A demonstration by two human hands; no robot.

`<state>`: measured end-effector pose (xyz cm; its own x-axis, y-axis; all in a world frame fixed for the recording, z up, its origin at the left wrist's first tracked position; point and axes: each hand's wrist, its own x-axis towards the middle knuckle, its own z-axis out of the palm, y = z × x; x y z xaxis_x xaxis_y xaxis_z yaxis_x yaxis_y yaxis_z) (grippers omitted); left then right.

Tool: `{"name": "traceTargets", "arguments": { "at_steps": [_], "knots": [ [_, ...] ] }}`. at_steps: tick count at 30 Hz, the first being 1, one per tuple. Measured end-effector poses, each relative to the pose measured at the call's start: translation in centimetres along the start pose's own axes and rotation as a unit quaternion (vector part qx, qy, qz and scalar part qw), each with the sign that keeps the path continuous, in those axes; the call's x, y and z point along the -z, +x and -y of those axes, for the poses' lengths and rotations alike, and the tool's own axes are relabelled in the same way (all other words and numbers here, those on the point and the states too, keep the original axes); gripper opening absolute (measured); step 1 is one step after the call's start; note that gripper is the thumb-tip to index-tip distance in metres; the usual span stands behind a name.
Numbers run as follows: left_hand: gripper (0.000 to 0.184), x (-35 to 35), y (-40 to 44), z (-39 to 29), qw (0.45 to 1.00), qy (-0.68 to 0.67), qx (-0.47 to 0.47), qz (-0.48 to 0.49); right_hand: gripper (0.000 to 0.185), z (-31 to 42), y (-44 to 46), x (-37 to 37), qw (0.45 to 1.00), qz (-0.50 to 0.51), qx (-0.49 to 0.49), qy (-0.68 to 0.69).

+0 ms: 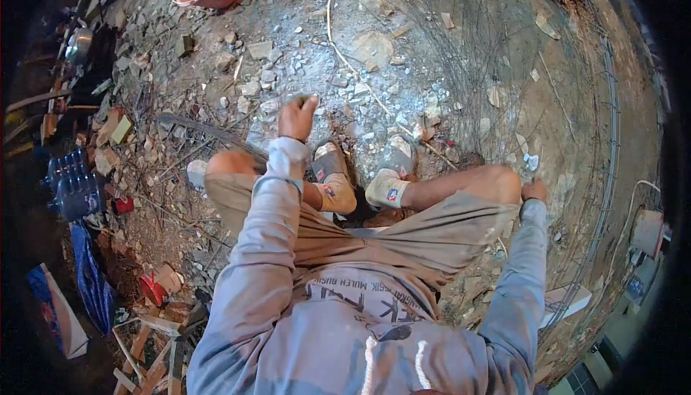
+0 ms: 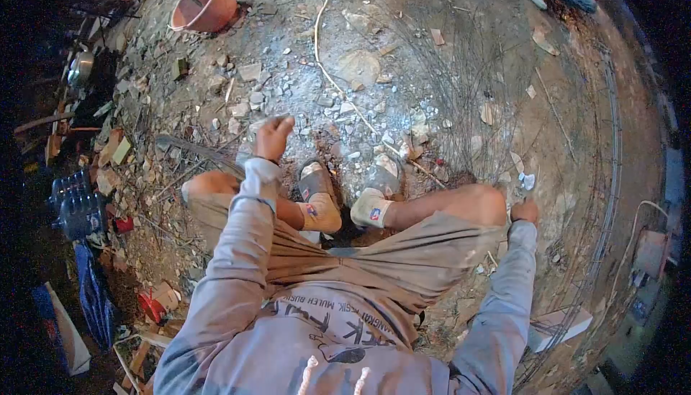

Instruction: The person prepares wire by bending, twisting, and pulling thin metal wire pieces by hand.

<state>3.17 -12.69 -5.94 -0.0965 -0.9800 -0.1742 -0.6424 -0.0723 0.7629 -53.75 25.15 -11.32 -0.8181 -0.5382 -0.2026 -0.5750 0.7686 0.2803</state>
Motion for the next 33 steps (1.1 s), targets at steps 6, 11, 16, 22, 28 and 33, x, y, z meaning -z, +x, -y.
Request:
{"name": "traceTargets", "arguments": {
  "at_steps": [6, 11, 16, 22, 28, 33],
  "knots": [
    [0.030, -6.1, 2.5, 3.9, 0.966, -0.175, 0.181, 0.055, 0.030, 18.5, 1.8, 15.6, 0.955, 0.072, 0.268, 0.103],
    [0.032, -12.9, 4.9, 3.8, 0.845, -0.338, 0.389, 0.145, 0.027, 35.1, 4.0, 14.1, 0.882, 0.045, 0.456, 0.115],
    [0.069, -17.6, 5.4, 6.8, 0.954, 0.024, 0.260, 0.144, 0.027, 49.1, 1.4, 12.7, 0.845, 0.087, 0.512, 0.129],
    [0.067, -17.6, 7.2, 5.4, 0.904, -0.095, 0.378, 0.178, 0.013, 54.1, -0.8, 5.2, 0.808, -0.013, 0.578, 0.110],
    [0.036, -18.7, 8.1, 5.7, 0.860, -0.293, 0.409, 0.087, 0.014, 52.8, -0.9, 5.8, 0.783, 0.047, 0.592, 0.182],
    [0.031, -14.9, 8.0, 0.0, 0.810, -0.482, 0.328, 0.064, 0.017, 51.9, -1.4, 12.1, 0.802, 0.184, 0.518, 0.233]
  ]
}}
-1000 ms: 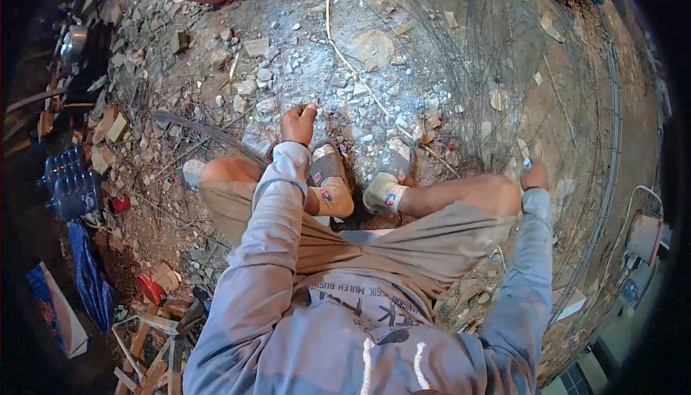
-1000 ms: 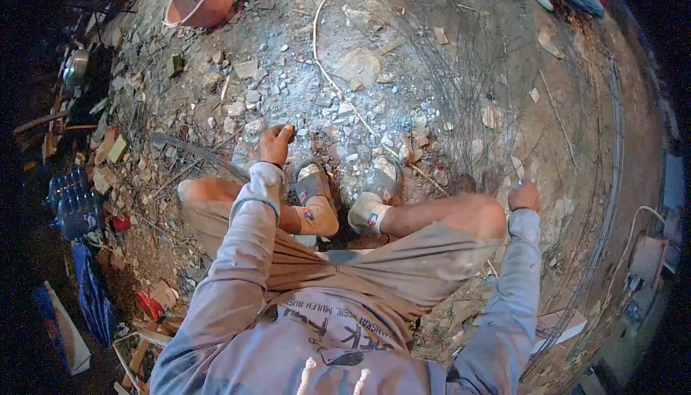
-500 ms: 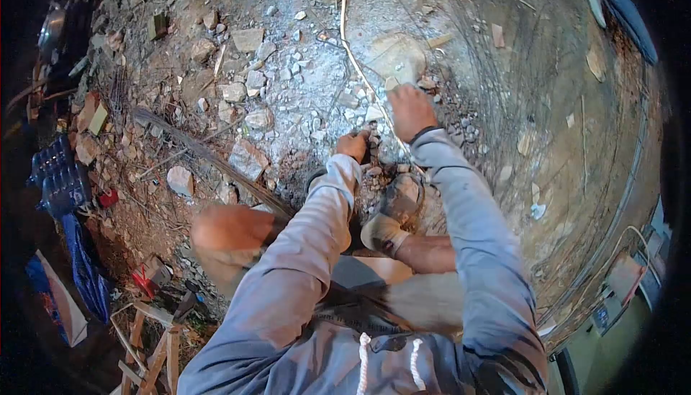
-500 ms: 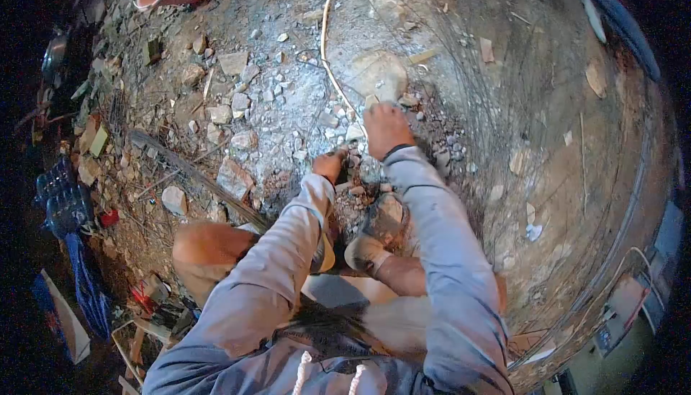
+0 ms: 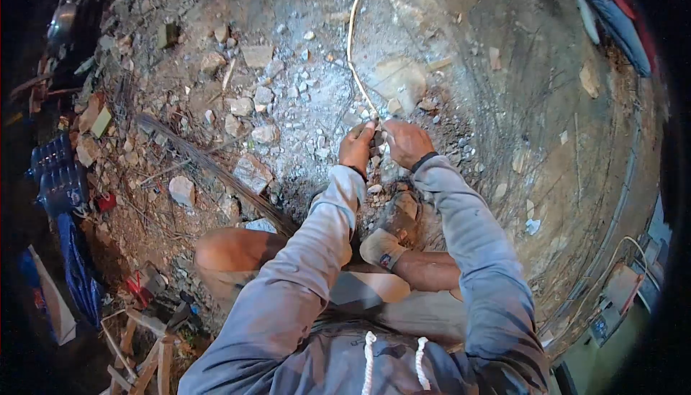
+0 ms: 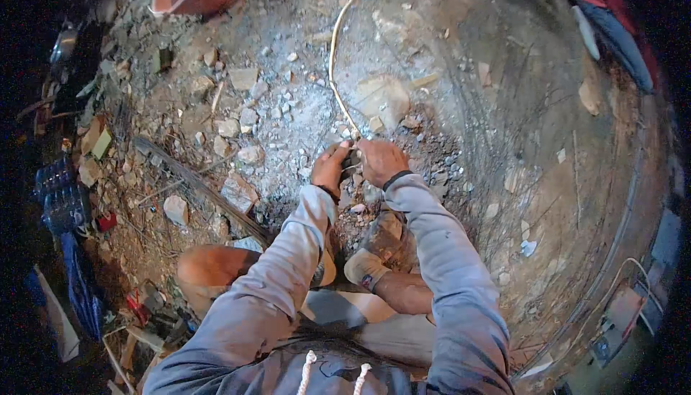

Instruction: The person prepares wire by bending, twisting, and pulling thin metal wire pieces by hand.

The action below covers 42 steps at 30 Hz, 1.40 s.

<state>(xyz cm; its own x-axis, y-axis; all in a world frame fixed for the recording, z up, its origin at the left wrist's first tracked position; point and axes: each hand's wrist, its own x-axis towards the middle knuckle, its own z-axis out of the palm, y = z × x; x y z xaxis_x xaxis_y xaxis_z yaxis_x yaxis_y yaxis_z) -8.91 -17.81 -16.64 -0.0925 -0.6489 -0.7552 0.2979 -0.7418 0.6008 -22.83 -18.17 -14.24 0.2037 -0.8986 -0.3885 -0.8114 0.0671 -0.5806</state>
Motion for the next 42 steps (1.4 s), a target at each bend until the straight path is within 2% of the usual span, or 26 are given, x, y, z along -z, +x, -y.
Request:
{"name": "traceTargets", "arguments": {
  "at_steps": [2, 4, 6, 8, 10, 13, 14, 17, 18, 20, 25, 27, 30, 31, 32, 34, 37, 41, 42],
  "knots": [
    [0.030, 0.0, -1.7, -2.0, 1.000, 0.007, -0.011, 0.025, 0.020, 1.3, -1.5, 2.1, 0.999, -0.026, 0.025, -0.008],
    [0.028, 0.5, -4.0, -3.4, 0.994, -0.082, -0.005, 0.066, 0.023, 3.2, -4.2, 3.6, 0.992, -0.003, 0.093, 0.088],
    [0.023, 1.3, -7.0, -4.4, 0.992, -0.087, -0.029, 0.086, 0.025, 5.6, -7.9, 5.5, 0.988, 0.015, 0.079, 0.136],
    [0.020, 2.4, -10.7, -5.4, 0.990, -0.108, -0.063, 0.073, 0.021, 8.5, -12.2, 7.7, 0.930, 0.147, -0.114, 0.316],
    [0.020, 4.6, -13.6, -5.8, 0.991, -0.105, -0.051, 0.072, 0.022, 9.1, -16.5, 7.5, 0.925, 0.149, -0.112, 0.332],
    [0.020, 6.9, -16.9, -5.7, 0.987, -0.106, -0.062, 0.102, 0.022, 11.3, -22.9, 6.4, 0.924, 0.067, -0.141, 0.349],
    [0.020, 7.5, -17.5, -5.5, 0.989, -0.091, -0.062, 0.095, 0.022, 11.7, -24.2, 5.4, 0.925, 0.068, -0.141, 0.347],
    [0.020, 8.7, -18.8, -4.3, 0.991, -0.071, -0.057, 0.097, 0.023, 11.8, -26.8, 1.0, 0.891, -0.105, -0.139, 0.420],
    [0.019, 8.7, -19.2, -3.9, 0.991, -0.068, -0.059, 0.103, 0.023, 12.2, -27.1, 0.0, 0.891, -0.108, -0.141, 0.419],
    [0.019, 9.2, -19.7, -2.7, 0.991, -0.068, -0.060, 0.096, 0.023, 12.9, -27.2, -1.8, 0.836, -0.211, -0.150, 0.485],
    [0.018, 9.9, -21.5, -1.1, 0.991, -0.078, -0.060, 0.093, 0.024, 12.1, -27.1, -5.2, 0.841, -0.246, -0.143, 0.460],
    [0.018, 10.0, -21.7, -1.0, 0.988, -0.089, -0.073, 0.103, 0.025, 12.3, -27.3, -5.9, 0.910, -0.265, -0.106, 0.299],
    [0.018, 10.3, -21.0, -0.7, 0.989, -0.089, -0.077, 0.090, 0.026, 15.4, -29.0, -4.3, 0.906, -0.213, -0.122, 0.345],
    [0.017, 10.2, -21.2, -0.6, 0.985, -0.105, -0.082, 0.110, 0.024, 14.7, -28.9, -5.4, 0.934, -0.280, -0.061, 0.215],
    [0.017, 10.2, -21.4, -0.5, 0.985, -0.106, -0.083, 0.109, 0.024, 14.7, -29.4, -5.6, 0.934, -0.278, -0.059, 0.215],
    [0.015, 10.1, -21.6, -0.5, 0.989, -0.083, -0.090, 0.087, 0.023, 15.2, -30.4, -5.2, 0.971, -0.229, -0.040, 0.062],
    [0.014, 9.9, -21.7, -0.4, 0.993, -0.060, -0.086, 0.061, 0.020, 15.5, -31.1, -4.9, 0.974, -0.191, -0.092, 0.077],
    [0.014, 10.0, -21.5, 0.0, 0.993, -0.061, -0.079, 0.070, 0.018, 14.4, -30.1, -5.4, 0.970, -0.214, -0.065, 0.091],
    [0.015, 10.0, -21.5, 0.0, 0.991, -0.067, -0.082, 0.081, 0.018, 14.7, -29.9, -5.0, 0.974, -0.194, -0.090, 0.070]
  ]
}}
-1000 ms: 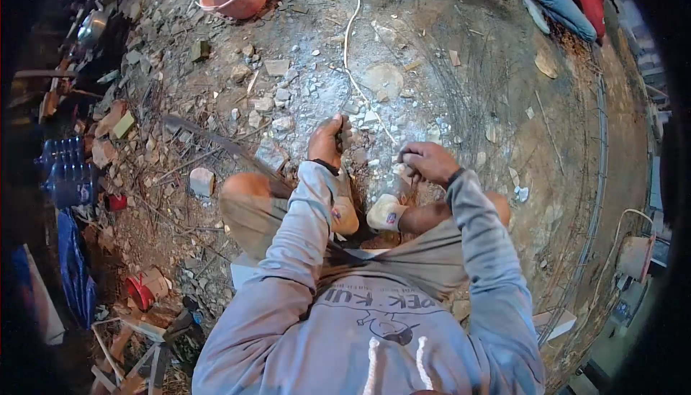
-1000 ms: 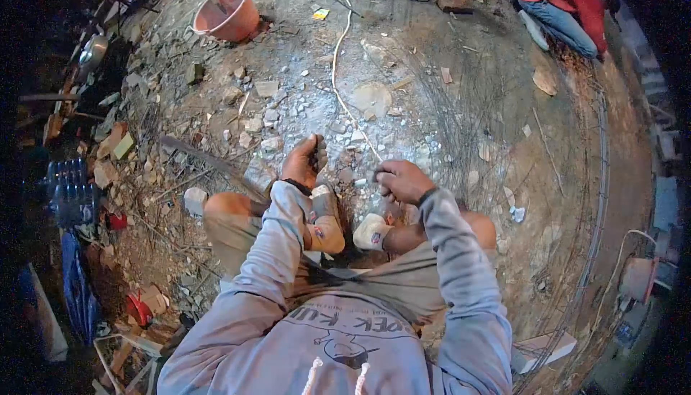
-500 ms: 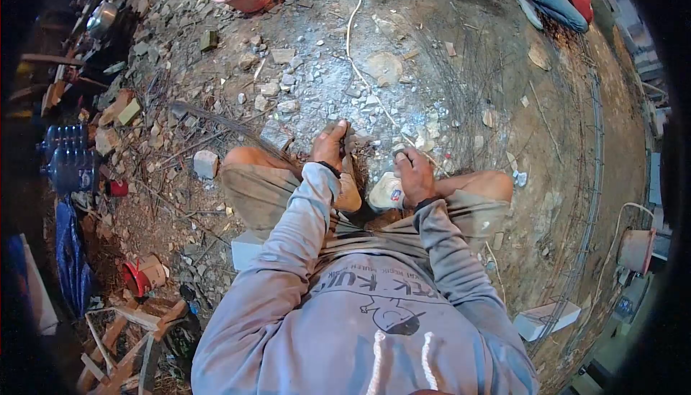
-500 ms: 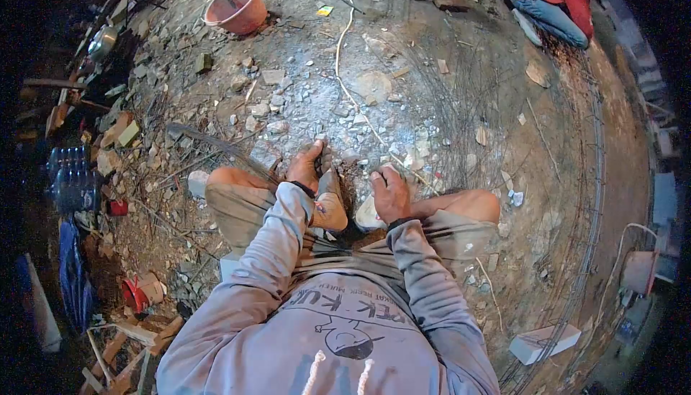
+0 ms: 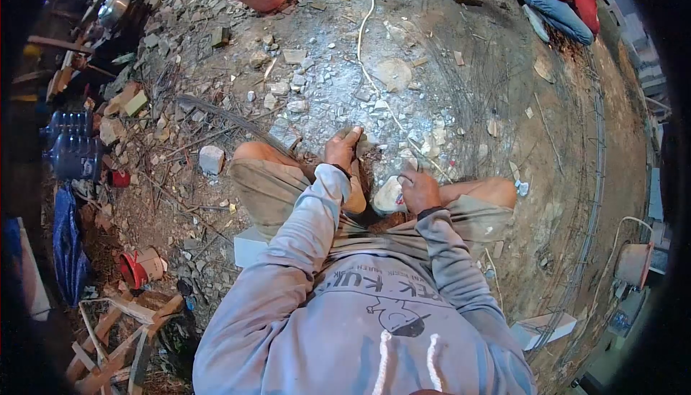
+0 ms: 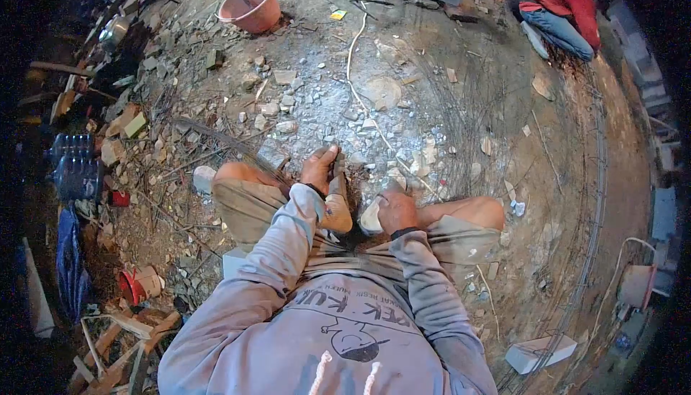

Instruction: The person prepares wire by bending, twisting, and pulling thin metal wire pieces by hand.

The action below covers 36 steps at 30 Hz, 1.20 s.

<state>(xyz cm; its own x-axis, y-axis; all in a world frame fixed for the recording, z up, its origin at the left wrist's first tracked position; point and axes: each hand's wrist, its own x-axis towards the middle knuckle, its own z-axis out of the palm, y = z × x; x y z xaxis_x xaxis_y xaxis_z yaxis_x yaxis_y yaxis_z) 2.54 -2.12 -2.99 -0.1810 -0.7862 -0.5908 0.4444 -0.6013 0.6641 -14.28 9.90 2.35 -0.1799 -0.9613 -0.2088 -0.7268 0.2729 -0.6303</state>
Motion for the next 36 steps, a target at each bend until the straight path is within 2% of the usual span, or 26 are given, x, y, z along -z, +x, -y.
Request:
{"name": "traceTargets", "arguments": {
  "at_steps": [2, 5, 8, 10, 11, 12, 13, 14, 15, 16, 18, 19, 20, 22, 23, 27, 29, 31, 33, 34, 36],
  "knots": [
    [0.016, 0.2, -0.2, 0.1, 1.000, -0.006, -0.003, 0.008, 0.018, 0.2, 0.3, 0.1, 0.999, 0.018, -0.021, -0.026],
    [0.017, 0.5, -0.2, 0.0, 1.000, -0.014, -0.003, 0.017, 0.018, 0.0, 0.7, 0.4, 1.000, 0.008, 0.017, -0.011],
    [0.025, 1.2, -0.6, -0.2, 0.998, 0.055, 0.004, -0.003, 0.018, 0.0, 0.7, 0.6, 0.998, -0.032, 0.044, 0.024],
    [0.034, 1.4, -1.2, -1.0, 0.992, 0.113, 0.037, -0.046, 0.019, 0.1, 1.0, 1.0, 0.999, -0.035, 0.029, -0.009],
    [0.038, 1.3, -1.3, -1.1, 0.983, 0.152, 0.016, -0.107, 0.019, -0.1, 1.2, 1.0, 0.999, -0.037, 0.028, -0.008],
    [0.038, 1.0, -1.6, -1.2, 0.982, 0.153, 0.016, -0.106, 0.019, -0.3, 1.3, 1.0, 0.996, -0.060, 0.063, -0.001],
    [0.044, 0.7, -2.0, -1.2, 0.917, 0.326, -0.101, -0.206, 0.020, -0.3, 1.3, 1.0, 0.992, -0.081, 0.099, 0.007],
    [0.050, 0.6, -2.3, -1.3, 0.798, 0.481, -0.213, -0.294, 0.020, -0.2, 1.3, 1.0, 0.991, -0.082, 0.101, 0.008],
    [0.060, 0.7, -2.4, -1.5, 0.751, 0.483, -0.347, -0.287, 0.020, 0.5, 1.2, 1.4, 0.990, -0.076, 0.116, 0.005],
    [0.060, 0.7, -2.4, -1.7, 0.750, 0.483, -0.350, -0.287, 0.020, 1.0, 1.2, 1.9, 0.989, -0.072, 0.131, 0.000],
    [0.049, 0.1, -3.0, -2.8, 0.650, 0.567, -0.414, -0.291, 0.020, 1.6, 1.5, 3.1, 0.988, -0.069, 0.137, -0.016],
    [0.034, -0.3, -3.2, -3.6, 0.656, 0.611, -0.372, -0.241, 0.019, 1.9, 1.6, 3.8, 0.987, -0.064, 0.142, -0.031],
    [0.034, -0.9, -3.3, -4.2, 0.654, 0.610, -0.377, -0.241, 0.019, 2.4, 1.9, 4.9, 0.987, -0.069, 0.145, -0.030],
    [0.027, -2.6, -4.0, -5.3, 0.580, 0.699, -0.391, -0.150, 0.018, 3.0, 2.4, 7.9, 0.983, -0.058, 0.168, -0.054],
    [0.027, -3.8, -4.5, -5.9, 0.568, 0.696, -0.427, -0.104, 0.019, 3.0, 2.5, 9.5, 0.980, -0.061, 0.190, -0.019],
    [0.037, -9.7, -5.8, -6.7, 0.578, 0.668, -0.465, -0.056, 0.021, 3.7, 1.7, 14.8, 0.976, -0.092, 0.191, -0.046],
    [0.055, -12.1, -6.0, -6.9, 0.651, 0.657, -0.380, 0.002, 0.021, 2.0, 1.8, 15.0, 0.970, -0.108, 0.207, -0.075],
    [0.061, -13.3, -6.7, -6.1, 0.641, 0.674, -0.366, 0.028, 0.020, -0.4, 1.2, 16.4, 0.962, -0.124, 0.220, -0.100],
    [0.067, -13.0, -5.2, -3.6, 0.641, 0.698, -0.310, 0.079, 0.021, -2.1, -0.2, 19.1, 0.981, -0.048, 0.144, -0.122],
    [0.067, -13.9, -5.4, -2.8, 0.643, 0.696, -0.311, 0.075, 0.021, -1.2, -1.3, 20.3, 0.980, -0.047, 0.147, -0.125],
    [0.068, -15.2, -6.2, -1.3, 0.760, 0.603, -0.190, 0.152, 0.021, 0.4, -3.9, 22.4, 0.995, -0.090, 0.034, -0.009]
  ]
}}
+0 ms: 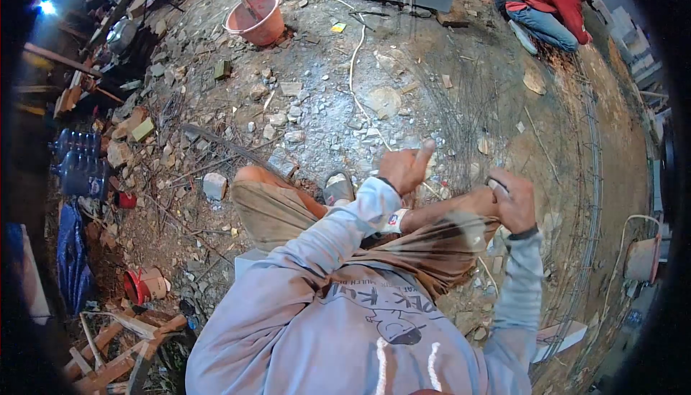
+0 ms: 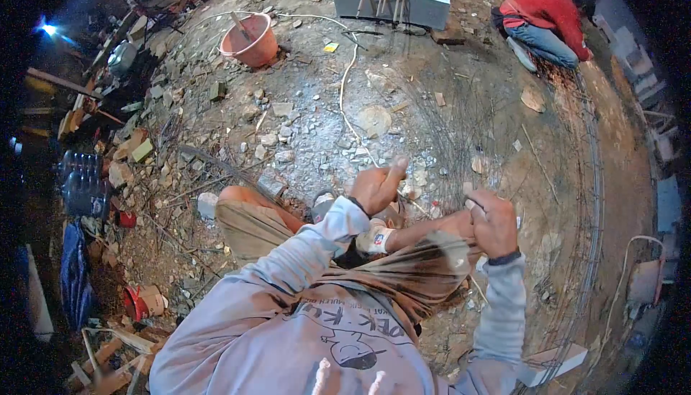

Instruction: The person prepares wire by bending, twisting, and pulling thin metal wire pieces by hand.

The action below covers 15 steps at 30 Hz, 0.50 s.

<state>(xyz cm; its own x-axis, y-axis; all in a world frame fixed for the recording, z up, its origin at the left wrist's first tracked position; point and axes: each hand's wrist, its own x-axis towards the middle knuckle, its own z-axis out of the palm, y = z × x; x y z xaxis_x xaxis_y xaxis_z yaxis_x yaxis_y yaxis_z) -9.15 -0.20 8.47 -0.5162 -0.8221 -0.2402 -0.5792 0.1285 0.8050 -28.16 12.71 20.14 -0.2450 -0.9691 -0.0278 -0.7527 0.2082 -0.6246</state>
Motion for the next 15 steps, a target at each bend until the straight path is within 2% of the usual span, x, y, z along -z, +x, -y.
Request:
{"name": "traceTargets", "arguments": {
  "at_steps": [1, 3, 4, 6, 8, 9, 11, 13, 14, 15],
  "knots": [
    [0.068, 0.3, -0.3, -1.3, 1.000, 0.000, -0.002, 0.007, 0.021, 0.2, -0.4, -0.2, 1.000, -0.003, -0.006, -0.001],
    [0.069, 1.5, -0.2, -5.2, 0.994, -0.068, -0.070, -0.046, 0.020, 1.0, -1.5, -0.6, 0.986, -0.110, 0.128, -0.008],
    [0.065, 2.9, -0.4, -7.0, 0.989, -0.119, -0.076, -0.040, 0.020, 1.5, -2.0, -0.6, 0.986, -0.118, 0.118, -0.014],
    [0.057, 5.6, -0.7, -9.4, 0.985, -0.118, -0.105, -0.075, 0.020, 2.6, -2.1, -0.5, 0.979, -0.130, 0.156, 0.035],
    [0.052, 6.7, -0.2, -9.7, 0.971, -0.105, -0.182, -0.114, 0.021, 3.6, -1.7, -0.6, 0.976, -0.169, 0.132, 0.036],
    [0.050, 7.2, -0.3, -10.2, 0.969, -0.038, -0.195, -0.149, 0.022, 3.8, -1.3, -0.7, 0.973, -0.196, 0.114, 0.044],
    [0.048, 8.0, -1.1, -12.0, 0.953, 0.113, -0.203, -0.196, 0.026, 2.5, 0.1, -1.7, 0.982, -0.167, 0.026, 0.079],
    [0.048, 7.7, -0.1, -11.8, 0.944, 0.148, -0.236, -0.177, 0.027, -2.2, -0.4, -7.9, 0.953, -0.216, 0.175, -0.119],
    [0.049, 7.6, 0.7, -11.2, 0.934, 0.190, -0.253, -0.165, 0.027, -1.0, -0.7, -8.4, 0.986, -0.005, 0.094, 0.138],
    [0.047, 7.5, 1.5, -9.8, 0.927, 0.214, -0.286, -0.113, 0.022, 0.7, -1.2, -8.5, 0.974, 0.036, 0.144, 0.173]
  ]
}}
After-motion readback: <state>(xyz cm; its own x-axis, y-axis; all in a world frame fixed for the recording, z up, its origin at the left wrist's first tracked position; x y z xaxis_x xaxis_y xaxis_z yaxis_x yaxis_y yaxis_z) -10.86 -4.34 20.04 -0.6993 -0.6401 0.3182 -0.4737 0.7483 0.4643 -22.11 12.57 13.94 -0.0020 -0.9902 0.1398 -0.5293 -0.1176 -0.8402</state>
